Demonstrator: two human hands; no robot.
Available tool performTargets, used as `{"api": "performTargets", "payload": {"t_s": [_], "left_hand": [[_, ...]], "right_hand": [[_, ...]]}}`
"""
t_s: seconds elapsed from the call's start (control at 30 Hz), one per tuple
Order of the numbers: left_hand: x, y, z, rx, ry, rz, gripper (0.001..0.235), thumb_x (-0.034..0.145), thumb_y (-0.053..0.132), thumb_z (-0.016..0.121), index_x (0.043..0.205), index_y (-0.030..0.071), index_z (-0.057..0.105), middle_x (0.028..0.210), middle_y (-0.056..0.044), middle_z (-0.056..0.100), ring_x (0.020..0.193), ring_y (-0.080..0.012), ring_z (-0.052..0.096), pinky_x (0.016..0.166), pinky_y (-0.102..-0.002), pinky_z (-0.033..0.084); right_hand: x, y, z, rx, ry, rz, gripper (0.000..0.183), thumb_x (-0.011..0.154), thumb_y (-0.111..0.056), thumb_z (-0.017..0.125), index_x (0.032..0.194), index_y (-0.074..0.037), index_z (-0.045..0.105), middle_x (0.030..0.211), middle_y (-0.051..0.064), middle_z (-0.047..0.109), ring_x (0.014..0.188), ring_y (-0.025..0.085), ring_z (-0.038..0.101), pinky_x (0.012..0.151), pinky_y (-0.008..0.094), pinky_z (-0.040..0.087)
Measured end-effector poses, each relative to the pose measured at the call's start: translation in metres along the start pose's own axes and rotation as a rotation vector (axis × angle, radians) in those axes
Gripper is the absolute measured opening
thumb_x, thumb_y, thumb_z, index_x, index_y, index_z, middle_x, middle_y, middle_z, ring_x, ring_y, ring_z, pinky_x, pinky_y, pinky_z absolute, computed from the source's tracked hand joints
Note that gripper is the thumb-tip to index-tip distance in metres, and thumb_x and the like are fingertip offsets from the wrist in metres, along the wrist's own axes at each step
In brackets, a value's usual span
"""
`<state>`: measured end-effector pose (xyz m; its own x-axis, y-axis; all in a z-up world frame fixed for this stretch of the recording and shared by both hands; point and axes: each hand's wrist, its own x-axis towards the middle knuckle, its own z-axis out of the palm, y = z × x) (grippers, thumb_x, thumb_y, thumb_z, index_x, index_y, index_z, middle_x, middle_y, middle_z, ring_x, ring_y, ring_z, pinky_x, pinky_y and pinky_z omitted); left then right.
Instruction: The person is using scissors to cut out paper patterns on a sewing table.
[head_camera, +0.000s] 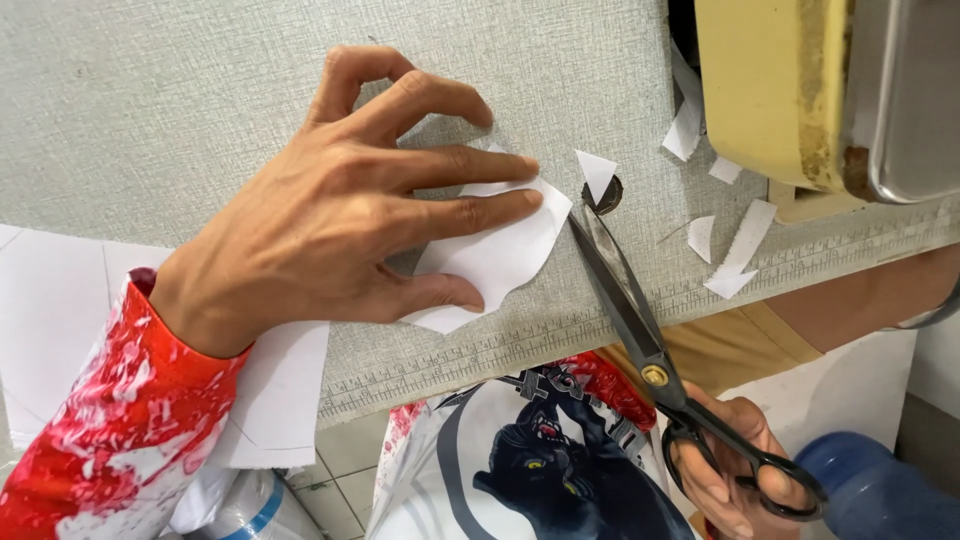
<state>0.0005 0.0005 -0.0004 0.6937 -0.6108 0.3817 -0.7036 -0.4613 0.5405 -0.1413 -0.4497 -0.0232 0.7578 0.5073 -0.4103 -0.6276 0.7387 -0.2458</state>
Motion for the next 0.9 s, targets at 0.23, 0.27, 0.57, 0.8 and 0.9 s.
{"api": "performTargets", "payload": {"t_s": [0.23,0.27,0.57,0.8,0.9], "left_hand": [[0.001,0.002,0.003,0.101,-0.061,-0.019,0.065,0.096,0.066,0.067,0.127,0.009,0.077,0.142,-0.013,0.069,0.127,-0.0376,0.055,0.105,-0.056,0.032],[0.001,0.003,0.004,0.115,-0.054,-0.014,0.065,0.100,0.065,0.056,0.127,0.009,0.075,0.141,-0.013,0.068,0.124,-0.0368,0.056,0.103,-0.056,0.035],[0.001,0.004,0.005,0.146,-0.006,-0.005,0.056,0.111,0.050,0.040,0.124,0.009,0.075,0.136,-0.012,0.070,0.116,-0.0354,0.058,0.100,-0.052,0.039],[-0.003,0.002,0.007,0.137,0.007,-0.004,0.057,0.112,0.051,0.038,0.125,0.009,0.074,0.136,-0.012,0.070,0.115,-0.0358,0.059,0.101,-0.052,0.040],[-0.003,0.002,0.007,0.138,0.014,-0.001,0.056,0.112,0.050,0.039,0.125,0.009,0.074,0.136,-0.012,0.070,0.115,-0.0360,0.059,0.101,-0.052,0.040]], "right_hand": [[0.015,0.003,0.023,-0.414,-0.037,0.105,0.074,0.094,-0.009,0.094,0.150,0.005,0.048,0.083,0.022,0.069,0.054,0.015,0.056,0.045,0.025,0.056],[0.018,0.005,0.030,-0.475,-0.016,0.092,0.073,0.095,-0.011,0.091,0.151,0.006,0.047,0.080,0.021,0.064,0.049,0.013,0.049,0.040,0.023,0.049],[0.032,0.012,0.044,-0.805,-0.023,-0.010,0.068,0.094,-0.019,0.087,0.147,0.004,0.051,0.070,0.011,0.060,0.048,0.012,0.045,0.032,0.018,0.045],[0.025,0.011,0.044,-1.117,0.099,-0.041,0.075,0.085,-0.036,0.088,0.143,0.000,0.057,0.061,0.004,0.055,0.050,0.010,0.047,0.039,0.020,0.036],[0.027,0.013,0.047,-1.052,0.087,-0.034,0.073,0.087,-0.033,0.088,0.144,0.000,0.056,0.064,0.006,0.055,0.050,0.011,0.046,0.037,0.018,0.036]]}}
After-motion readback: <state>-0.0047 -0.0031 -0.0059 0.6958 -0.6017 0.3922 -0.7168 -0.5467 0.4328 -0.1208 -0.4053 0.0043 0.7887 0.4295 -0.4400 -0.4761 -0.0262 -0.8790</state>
